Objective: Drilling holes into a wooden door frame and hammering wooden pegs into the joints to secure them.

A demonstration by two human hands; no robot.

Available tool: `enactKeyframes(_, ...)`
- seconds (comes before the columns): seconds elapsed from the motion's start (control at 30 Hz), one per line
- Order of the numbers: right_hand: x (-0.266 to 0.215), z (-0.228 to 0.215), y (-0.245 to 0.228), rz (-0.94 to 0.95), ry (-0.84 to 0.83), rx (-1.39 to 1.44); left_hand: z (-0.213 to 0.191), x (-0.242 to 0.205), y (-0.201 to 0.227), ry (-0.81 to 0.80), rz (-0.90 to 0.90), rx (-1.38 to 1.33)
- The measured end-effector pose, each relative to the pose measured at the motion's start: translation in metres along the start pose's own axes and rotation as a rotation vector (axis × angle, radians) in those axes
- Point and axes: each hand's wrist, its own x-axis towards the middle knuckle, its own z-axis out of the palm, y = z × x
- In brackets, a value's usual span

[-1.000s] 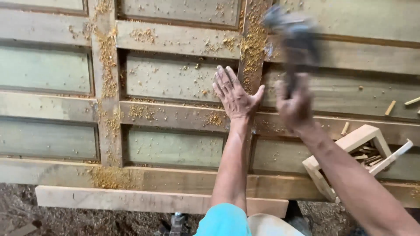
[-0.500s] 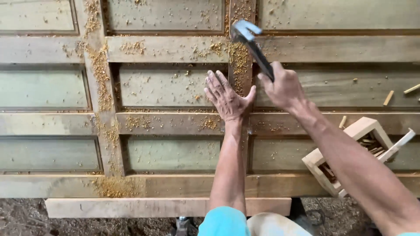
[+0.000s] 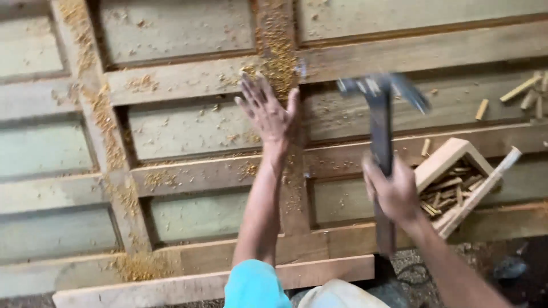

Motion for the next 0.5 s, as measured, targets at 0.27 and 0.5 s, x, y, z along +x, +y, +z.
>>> enactKeyframes(0.27, -0.193, -0.175, 0.212, 0.456, 0.467, -0.199, -0.097, -0.065, -0.014, -0.663, 0.763, 0.132)
enactKeyframes(0.5, -0.219, -0.239, 0.29, 0.463, 0.678, -0.414, -0.128, -0.214, 0.001, -0.546, 0.348, 0.104)
